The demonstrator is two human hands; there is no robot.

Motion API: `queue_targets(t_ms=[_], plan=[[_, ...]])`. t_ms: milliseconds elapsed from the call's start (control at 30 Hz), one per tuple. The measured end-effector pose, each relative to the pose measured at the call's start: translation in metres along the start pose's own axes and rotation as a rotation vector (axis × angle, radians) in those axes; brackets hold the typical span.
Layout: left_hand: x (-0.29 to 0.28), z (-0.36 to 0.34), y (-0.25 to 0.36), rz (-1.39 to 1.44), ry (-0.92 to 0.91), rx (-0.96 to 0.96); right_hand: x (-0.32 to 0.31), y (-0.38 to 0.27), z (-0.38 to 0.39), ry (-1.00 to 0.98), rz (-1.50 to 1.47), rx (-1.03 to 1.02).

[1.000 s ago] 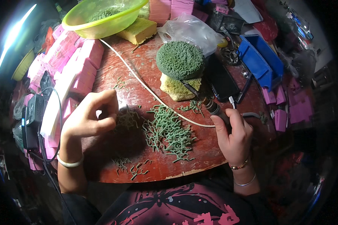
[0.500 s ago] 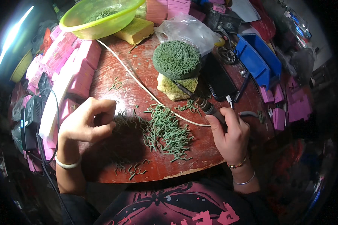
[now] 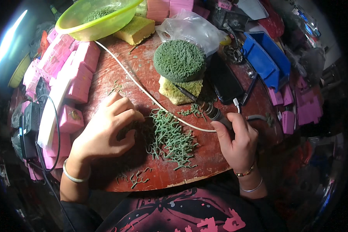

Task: Using a soldering iron to melt and fuse green wax branch-like components together on a workbench.

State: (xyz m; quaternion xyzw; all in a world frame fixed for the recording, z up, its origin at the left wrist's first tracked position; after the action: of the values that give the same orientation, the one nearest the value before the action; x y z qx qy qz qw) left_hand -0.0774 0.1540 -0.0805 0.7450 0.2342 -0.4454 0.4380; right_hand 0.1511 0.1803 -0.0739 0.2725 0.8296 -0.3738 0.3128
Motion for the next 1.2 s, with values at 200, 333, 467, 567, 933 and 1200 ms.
queue_targets(t_ms=[200,333,467,567,933,1200], plan=[[-0.001,-0.002,-0.005,-0.005,-0.010,-0.020,0.000,0.003,0.000,-0.014,-0.011,0.022],[-0.002,-0.001,-0.001,0.031,0.070,-0.004,0.003,0.001,-0.001,-0.005,-0.003,-0.019],[0.004,0.000,-0.004,0.005,0.019,-0.023,0.002,-0.002,-0.002,0.002,-0.010,-0.053],[0.002,0.001,-0.006,0.053,-0.050,-0.026,-0.002,0.003,-0.001,0.015,0.007,-0.014],[-0.005,0.004,-0.019,0.357,0.009,-0.061,0.002,0.009,0.000,-0.007,0.001,0.039],[0.005,0.004,-0.024,0.613,0.058,-0.197,0.003,0.008,-0.002,-0.026,0.006,0.045]])
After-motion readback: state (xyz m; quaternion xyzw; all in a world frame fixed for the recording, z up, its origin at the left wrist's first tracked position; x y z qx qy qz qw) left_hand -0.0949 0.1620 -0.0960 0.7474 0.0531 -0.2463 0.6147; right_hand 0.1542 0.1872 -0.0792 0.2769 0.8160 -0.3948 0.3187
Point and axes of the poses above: each hand's wrist, its own z-axis away from the middle knuckle, its own x-axis out of the palm, y = z × x, the point moved 10 cm from there along -z, towards the middle knuckle, and after that the axes turned 1 degree about y, right-handed, at the moved point
